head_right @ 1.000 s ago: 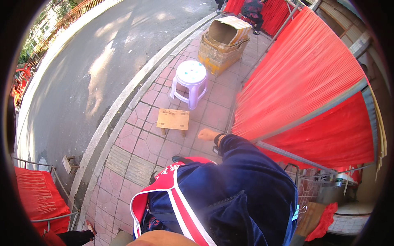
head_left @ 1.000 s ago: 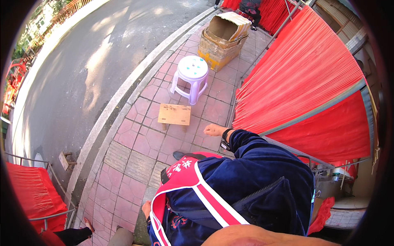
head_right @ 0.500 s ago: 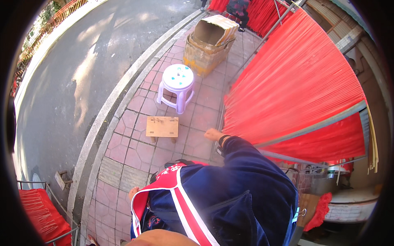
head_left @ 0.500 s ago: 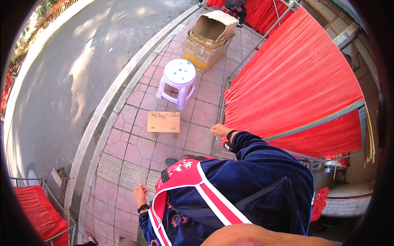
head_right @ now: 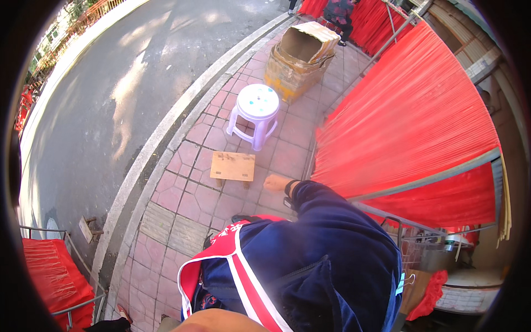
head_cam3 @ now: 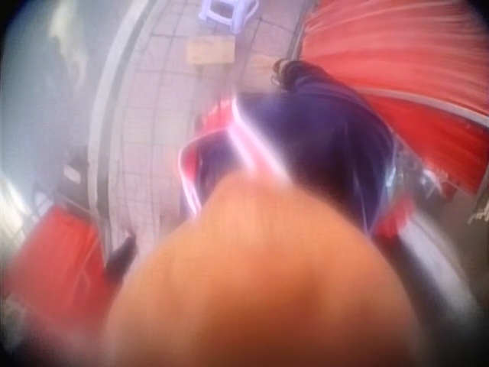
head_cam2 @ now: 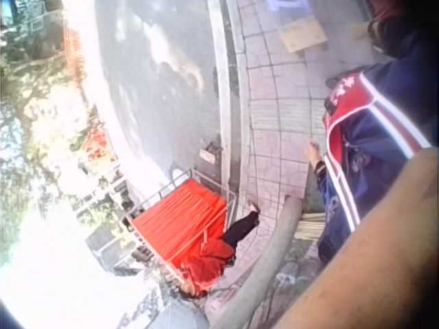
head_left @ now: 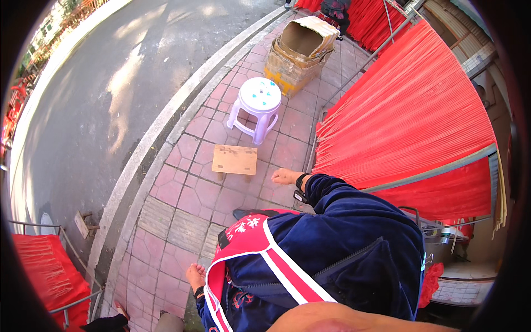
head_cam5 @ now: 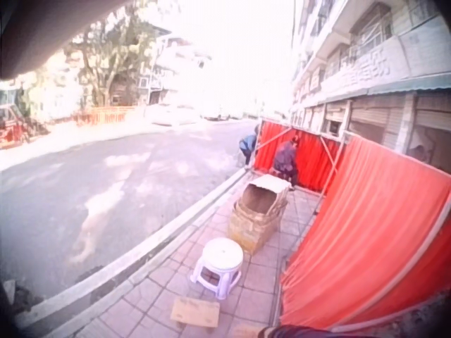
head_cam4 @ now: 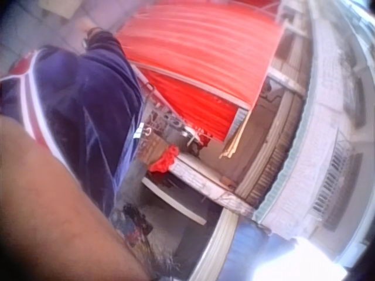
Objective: The person assembles red fabric banners on metal frames outdoors. They attach the fabric to the frame using white strings, tie knots, and adjust the fabric to fit the frame. The person moves between different frames to continue the assembly.
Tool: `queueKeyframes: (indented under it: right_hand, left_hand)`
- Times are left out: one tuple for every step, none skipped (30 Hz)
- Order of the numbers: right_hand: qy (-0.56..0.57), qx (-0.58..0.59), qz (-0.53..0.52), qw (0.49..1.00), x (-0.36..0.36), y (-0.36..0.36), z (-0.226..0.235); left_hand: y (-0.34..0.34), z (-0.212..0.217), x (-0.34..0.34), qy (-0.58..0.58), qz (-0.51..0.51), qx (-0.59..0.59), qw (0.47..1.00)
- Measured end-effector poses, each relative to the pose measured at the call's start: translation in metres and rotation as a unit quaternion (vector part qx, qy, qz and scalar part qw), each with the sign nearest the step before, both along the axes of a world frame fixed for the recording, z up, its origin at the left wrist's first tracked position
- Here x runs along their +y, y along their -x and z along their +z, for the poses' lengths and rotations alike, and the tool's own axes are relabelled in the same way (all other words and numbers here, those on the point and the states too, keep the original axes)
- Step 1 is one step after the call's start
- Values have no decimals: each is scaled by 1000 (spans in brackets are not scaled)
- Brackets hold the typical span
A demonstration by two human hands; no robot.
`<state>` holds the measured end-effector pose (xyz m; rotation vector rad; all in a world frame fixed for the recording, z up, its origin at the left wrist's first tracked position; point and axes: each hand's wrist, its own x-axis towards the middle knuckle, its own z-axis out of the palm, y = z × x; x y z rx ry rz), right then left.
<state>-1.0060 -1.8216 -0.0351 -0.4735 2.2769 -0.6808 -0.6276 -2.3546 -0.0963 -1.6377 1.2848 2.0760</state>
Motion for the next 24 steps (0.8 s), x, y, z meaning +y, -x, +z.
queueKeyframes:
  right_hand:
    - [42, 8, -22, 999, -12, 10, 7]
    - [70, 12, -40, 997, -22, 19, 15]
    - [90, 6, -45, 995, -31, 27, 23]
    - [98, -5, -46, 994, -40, 32, 31]
    - [120, -10, -41, 992, -46, 36, 38]
    - [99, -17, -42, 994, -50, 38, 43]
    - [93, -19, -38, 995, -51, 38, 47]
    - [95, -16, -31, 995, -50, 38, 48]
    - [87, -18, -39, 995, -45, 36, 47]
    - [87, -15, -44, 995, -38, 33, 46]
    - [64, -24, -49, 996, -28, 30, 42]
    - [49, -23, -30, 998, -15, 26, 38]
    - [5, -24, -12, 1000, -1, 23, 34]
    - [-11, -24, -21, 999, 15, 19, 30]
    - [-31, -13, -30, 999, 30, 14, 27]
    - [-52, -18, -38, 998, 46, 11, 24]
    - [-73, -23, -47, 996, 60, 8, 22]
    - [-95, -29, -55, 994, 72, 5, 19]
    - [-92, -35, -80, 992, 83, 3, 16]
    - [-89, -42, -106, 989, 91, 2, 13]
    - [-110, -56, -132, 984, 96, 1, 9]
    - [-112, -49, -130, 984, 98, 3, 4]
    - [-99, -23, -113, 988, 98, 5, -1]
    - [-112, 3, -99, 989, 96, 8, -7]
  left_hand:
    - [-6, -6, 0, -22, 20, 5, 1000]
    - [-9, -13, 2, -12, 29, 3, 1000]
    - [-11, -19, 3, -3, 37, 2, 999]
    - [-9, -25, 4, 7, 46, 0, 999]
    - [-4, -28, 5, 5, 46, -1, 999]
    - [2, -31, 6, 2, 46, -3, 999]
    - [11, -31, 7, 0, 46, -5, 999]
    - [21, -30, 8, 9, 47, -4, 999]
    - [33, -27, 8, 1, 26, -3, 1000]
    - [45, -23, 8, -6, 5, -2, 1000]
    - [58, -17, 8, -12, -15, -2, 1000]
    - [70, -11, 9, 4, -31, 12, 999]
    - [81, -5, 9, 20, -48, 26, 998]
    - [91, 1, 10, 37, -64, 39, 996]
    - [100, 7, 10, 41, -63, 40, 996]
    - [107, 12, 10, 44, -61, 42, 996]
    - [112, 16, 10, 48, -59, 42, 996]
    - [116, 19, 10, 49, -66, 46, 996]
    - [119, 20, 9, 50, -74, 49, 995]
    - [120, 21, 9, 52, -81, 52, 994]
    - [121, 21, 8, 51, -78, 52, 994]
    - [121, 20, 7, 51, -74, 51, 995]
    - [120, 19, 7, 52, -70, 49, 995]
    - [118, 17, 7, 58, -65, 44, 995]
